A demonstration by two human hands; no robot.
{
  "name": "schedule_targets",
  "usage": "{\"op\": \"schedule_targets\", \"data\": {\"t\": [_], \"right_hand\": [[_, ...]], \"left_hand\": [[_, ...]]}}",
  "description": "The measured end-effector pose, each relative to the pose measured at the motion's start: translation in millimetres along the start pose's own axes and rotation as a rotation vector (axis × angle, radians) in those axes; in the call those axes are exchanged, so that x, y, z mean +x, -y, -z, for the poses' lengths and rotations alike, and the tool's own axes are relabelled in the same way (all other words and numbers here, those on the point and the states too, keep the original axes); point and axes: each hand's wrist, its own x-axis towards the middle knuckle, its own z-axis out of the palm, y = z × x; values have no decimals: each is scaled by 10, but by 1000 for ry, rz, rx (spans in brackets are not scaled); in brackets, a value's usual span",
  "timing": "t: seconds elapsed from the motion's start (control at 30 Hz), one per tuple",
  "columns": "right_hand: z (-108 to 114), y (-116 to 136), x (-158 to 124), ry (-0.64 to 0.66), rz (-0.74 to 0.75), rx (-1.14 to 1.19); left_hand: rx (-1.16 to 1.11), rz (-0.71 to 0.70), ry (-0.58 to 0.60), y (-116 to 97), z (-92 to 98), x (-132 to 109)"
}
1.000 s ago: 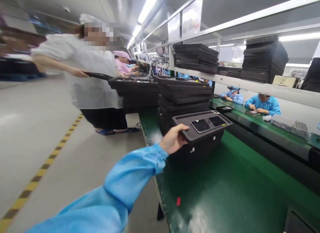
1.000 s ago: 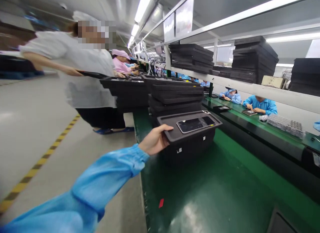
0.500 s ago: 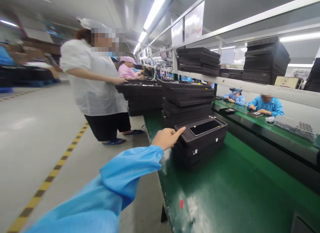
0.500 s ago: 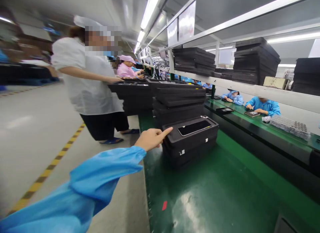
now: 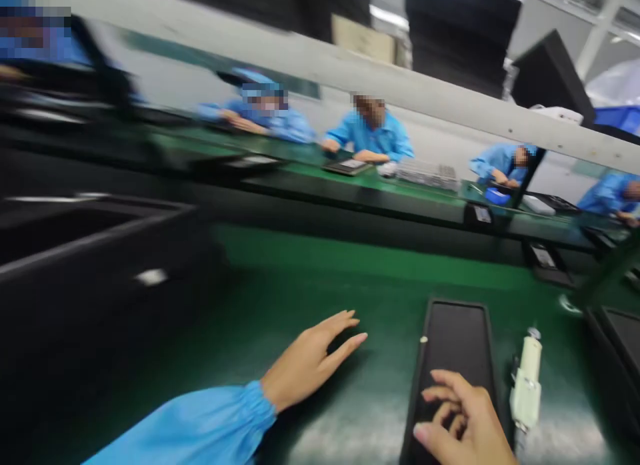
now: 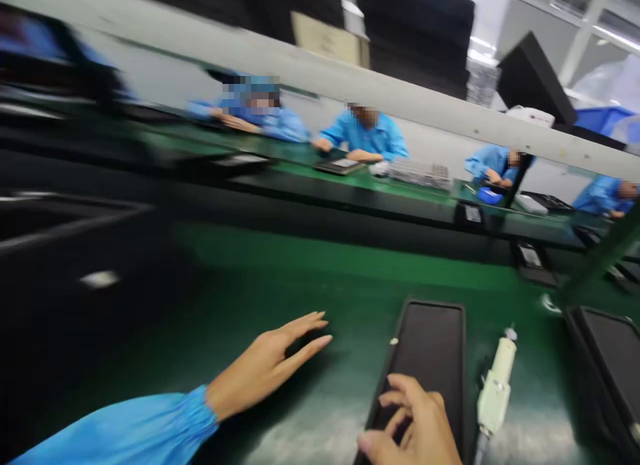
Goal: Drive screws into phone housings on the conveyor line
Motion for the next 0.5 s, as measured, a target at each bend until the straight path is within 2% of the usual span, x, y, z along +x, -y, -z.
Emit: {"op": "schedule_targets", "data": {"t": [0.1, 0.17, 0.23, 0.33, 0.4, 0.5], "right_hand": [[451, 5, 191, -54, -7, -255], [829, -29, 413, -121, -17, -530], [1209, -113, 752, -160, -27, -897], [1715, -299, 1356, -168, -80, -1318], [1992, -414, 1696, -181, -139, -1423], [2290, -513, 2014, -198, -183, -1505]], "left_hand": [[109, -150, 154, -384, -623, 554], [167, -185, 182, -664, -841, 792], [186, -176, 176, -853, -925, 937], [166, -180, 167, -925, -927, 1008], [139, -202, 178, -892, -907, 999], [122, -205, 206, -843, -876, 975]]}}
